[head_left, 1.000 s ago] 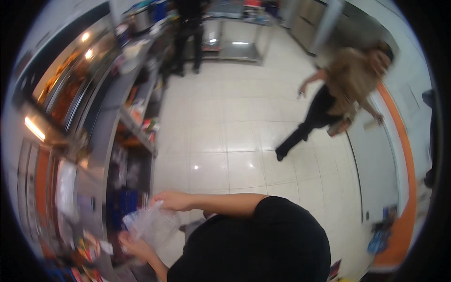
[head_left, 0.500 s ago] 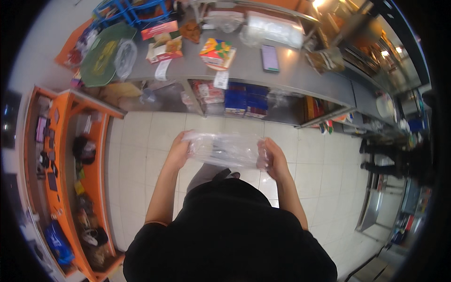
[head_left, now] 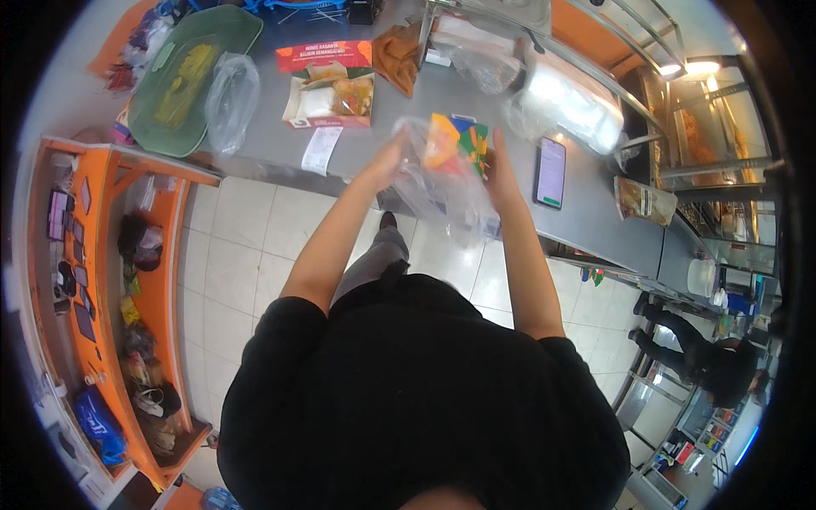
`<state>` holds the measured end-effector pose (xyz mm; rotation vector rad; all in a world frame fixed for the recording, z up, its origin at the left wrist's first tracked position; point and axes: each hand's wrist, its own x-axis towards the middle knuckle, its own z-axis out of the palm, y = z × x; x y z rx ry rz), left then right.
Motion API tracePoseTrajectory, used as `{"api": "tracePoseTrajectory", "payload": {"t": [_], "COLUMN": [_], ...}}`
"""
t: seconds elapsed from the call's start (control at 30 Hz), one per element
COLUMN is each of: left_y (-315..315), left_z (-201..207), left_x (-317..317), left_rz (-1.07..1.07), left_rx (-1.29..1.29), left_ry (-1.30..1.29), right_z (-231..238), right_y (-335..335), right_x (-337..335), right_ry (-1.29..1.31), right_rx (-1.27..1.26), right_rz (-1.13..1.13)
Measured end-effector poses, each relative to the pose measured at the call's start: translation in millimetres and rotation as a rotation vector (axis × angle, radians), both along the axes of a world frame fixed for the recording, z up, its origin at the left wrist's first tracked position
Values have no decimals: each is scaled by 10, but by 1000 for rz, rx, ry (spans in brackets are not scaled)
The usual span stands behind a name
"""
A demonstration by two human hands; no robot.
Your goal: The person cuts fried food on a cutting board, then places it into a plastic bag. They add a small packet and a green container, seal the bag, and place it on the counter.
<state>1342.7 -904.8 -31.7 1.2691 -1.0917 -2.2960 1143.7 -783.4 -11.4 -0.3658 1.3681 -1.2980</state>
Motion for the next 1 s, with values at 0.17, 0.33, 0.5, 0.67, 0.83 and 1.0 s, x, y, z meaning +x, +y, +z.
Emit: {"api": "tracePoseTrajectory", "payload": {"t": [0.17,0.33,0.5,0.67,0.83,1.0], "left_y": [-362,-672,-855,-804,-188,139], "left_z": [62,332,786,788,63,-141], "left_x": [-248,-585,-604,81,401,10], "left_rz": [-184,-183,-229,-95,216,337], "left_rx": [-115,-107,-99,-223,-428,-84], "left_ry": [-75,-125,-62,126,-437,-383], "right_z": [145,347,575,555,865,892], "right_y": [-134,-587,-691,-248,505,547], "right_x": [50,-71,-443,-944,-1399,-1066], "right_ry": [152,110,-195,-478,-262,-360], "right_rx": [122,4,24,-166,-237,-149], "right_rz": [-18,-20,-11,-59,-316,-152]}}
